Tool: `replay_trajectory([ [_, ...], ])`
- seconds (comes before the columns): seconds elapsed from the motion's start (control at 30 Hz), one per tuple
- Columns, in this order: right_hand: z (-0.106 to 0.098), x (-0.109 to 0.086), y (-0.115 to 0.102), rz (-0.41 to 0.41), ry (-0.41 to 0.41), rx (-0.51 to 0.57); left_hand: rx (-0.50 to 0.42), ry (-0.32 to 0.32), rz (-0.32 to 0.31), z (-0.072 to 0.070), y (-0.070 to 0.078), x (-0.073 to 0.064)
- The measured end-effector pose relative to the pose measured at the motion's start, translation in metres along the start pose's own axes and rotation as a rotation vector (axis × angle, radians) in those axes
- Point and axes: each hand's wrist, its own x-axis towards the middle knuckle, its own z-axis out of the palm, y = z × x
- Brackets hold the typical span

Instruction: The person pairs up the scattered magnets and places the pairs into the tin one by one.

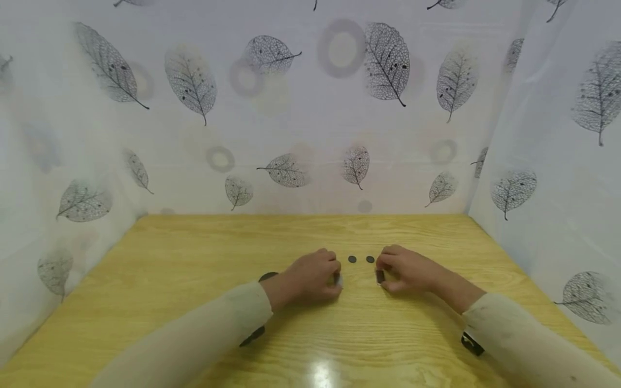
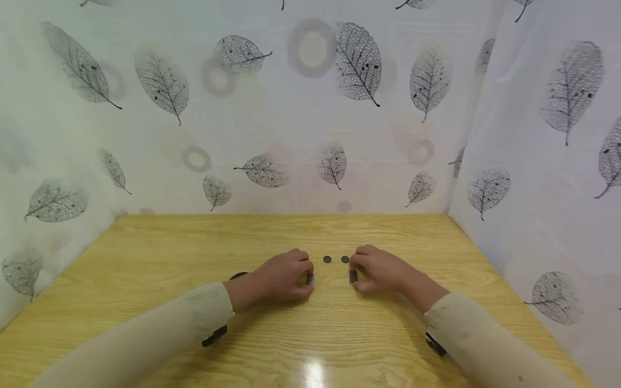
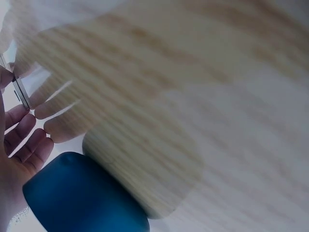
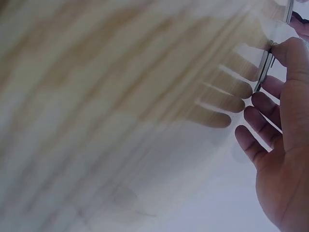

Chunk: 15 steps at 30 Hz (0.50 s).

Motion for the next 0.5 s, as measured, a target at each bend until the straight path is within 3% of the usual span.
replay_trajectory([
  [0.17,-0.0007,0.0042,-0.0034,-0.029,0.009,-0.033,0.002,-0.002,-0.011,-0.0011,-0.0003,-0.0009],
  [0.5,0.0021,0.0036,-0.0032,0.014,0.000,-0.001,0.008,0.006,-0.001,-0.0015,-0.0008,-0.0005],
])
